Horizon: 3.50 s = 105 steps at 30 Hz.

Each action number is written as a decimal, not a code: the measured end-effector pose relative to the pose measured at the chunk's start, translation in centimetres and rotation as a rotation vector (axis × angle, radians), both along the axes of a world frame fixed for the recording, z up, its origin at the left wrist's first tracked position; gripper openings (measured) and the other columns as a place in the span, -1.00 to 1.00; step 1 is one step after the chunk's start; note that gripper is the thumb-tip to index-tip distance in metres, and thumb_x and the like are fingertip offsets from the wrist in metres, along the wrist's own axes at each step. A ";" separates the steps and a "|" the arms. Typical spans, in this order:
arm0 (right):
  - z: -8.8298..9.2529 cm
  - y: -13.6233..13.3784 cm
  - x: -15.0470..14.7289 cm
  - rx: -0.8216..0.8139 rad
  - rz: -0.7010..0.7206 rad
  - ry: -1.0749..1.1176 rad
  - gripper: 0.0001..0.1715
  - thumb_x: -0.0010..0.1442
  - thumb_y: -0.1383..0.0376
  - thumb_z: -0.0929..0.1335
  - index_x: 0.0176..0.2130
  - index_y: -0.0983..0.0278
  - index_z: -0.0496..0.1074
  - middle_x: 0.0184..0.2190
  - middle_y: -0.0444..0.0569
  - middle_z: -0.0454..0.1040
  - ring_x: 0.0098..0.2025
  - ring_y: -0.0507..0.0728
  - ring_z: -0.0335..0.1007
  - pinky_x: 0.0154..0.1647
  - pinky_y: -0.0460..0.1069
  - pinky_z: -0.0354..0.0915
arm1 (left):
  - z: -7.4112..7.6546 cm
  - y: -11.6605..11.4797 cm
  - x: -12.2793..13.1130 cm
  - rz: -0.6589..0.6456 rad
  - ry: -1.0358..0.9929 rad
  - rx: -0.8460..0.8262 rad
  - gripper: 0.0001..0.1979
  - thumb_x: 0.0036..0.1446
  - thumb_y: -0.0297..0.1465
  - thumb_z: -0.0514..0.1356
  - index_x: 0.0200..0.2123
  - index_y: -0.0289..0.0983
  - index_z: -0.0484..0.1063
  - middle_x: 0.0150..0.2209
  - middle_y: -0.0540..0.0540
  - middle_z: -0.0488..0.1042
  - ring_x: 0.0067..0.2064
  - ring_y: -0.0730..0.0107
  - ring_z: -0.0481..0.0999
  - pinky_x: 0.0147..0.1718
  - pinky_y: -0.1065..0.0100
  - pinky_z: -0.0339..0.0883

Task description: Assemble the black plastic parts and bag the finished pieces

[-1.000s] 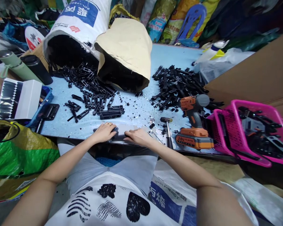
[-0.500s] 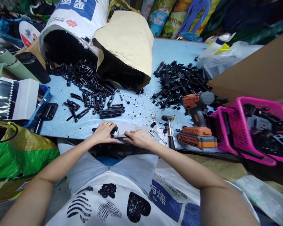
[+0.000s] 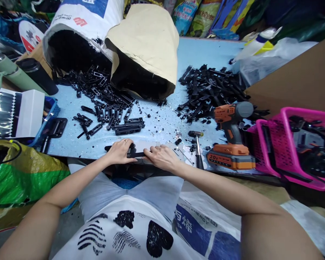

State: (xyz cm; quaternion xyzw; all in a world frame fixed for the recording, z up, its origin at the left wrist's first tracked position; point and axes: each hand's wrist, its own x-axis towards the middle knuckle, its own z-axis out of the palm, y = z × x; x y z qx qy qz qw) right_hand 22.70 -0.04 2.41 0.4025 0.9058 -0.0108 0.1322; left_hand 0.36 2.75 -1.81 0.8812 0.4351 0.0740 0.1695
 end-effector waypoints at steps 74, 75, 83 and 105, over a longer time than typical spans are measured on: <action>-4.3 17.4 5.2 0.121 -0.697 0.802 -0.70 0.20 0.22 0.26 -0.24 0.38 0.44 -0.28 0.13 0.51 -0.32 0.07 0.39 -0.23 0.00 0.28 | -2.4 -1.5 -5.5 0.653 -0.644 0.214 -0.77 0.20 -0.31 0.09 -0.19 -0.29 0.46 -0.27 -0.13 0.53 -0.25 0.33 0.52 -0.19 0.28 0.40; -4.2 15.7 4.5 0.094 -0.645 0.828 -0.69 0.20 0.18 0.26 -0.21 0.36 0.44 -0.26 0.11 0.52 -0.31 0.07 0.41 -0.24 -0.01 0.31 | -2.4 -1.6 -5.3 0.626 -0.620 0.249 -0.77 0.22 -0.32 0.07 -0.17 -0.28 0.46 -0.25 -0.14 0.53 -0.22 0.32 0.52 -0.16 0.27 0.39; -4.6 6.1 -1.2 -0.081 -0.273 0.977 -0.64 0.26 0.09 0.21 -0.21 0.25 0.46 -0.28 0.04 0.49 -0.24 0.11 0.44 -0.24 0.03 0.40 | -3.1 -2.3 -5.5 0.414 -0.258 0.448 -0.69 0.28 -0.39 -0.01 0.01 -0.29 0.40 -0.18 -0.26 0.52 -0.16 0.18 0.51 -0.16 0.14 0.35; -6.6 4.8 -1.2 0.033 -0.022 0.745 -0.63 0.33 0.20 0.16 -0.03 0.23 0.44 -0.11 0.07 0.45 -0.13 0.10 0.42 -0.18 -0.02 0.37 | -3.4 -0.6 -7.6 0.082 -0.107 0.523 -0.71 0.30 -0.45 -0.10 -0.06 -0.34 0.36 -0.43 -0.17 0.45 -0.33 0.27 0.47 -0.31 0.19 0.37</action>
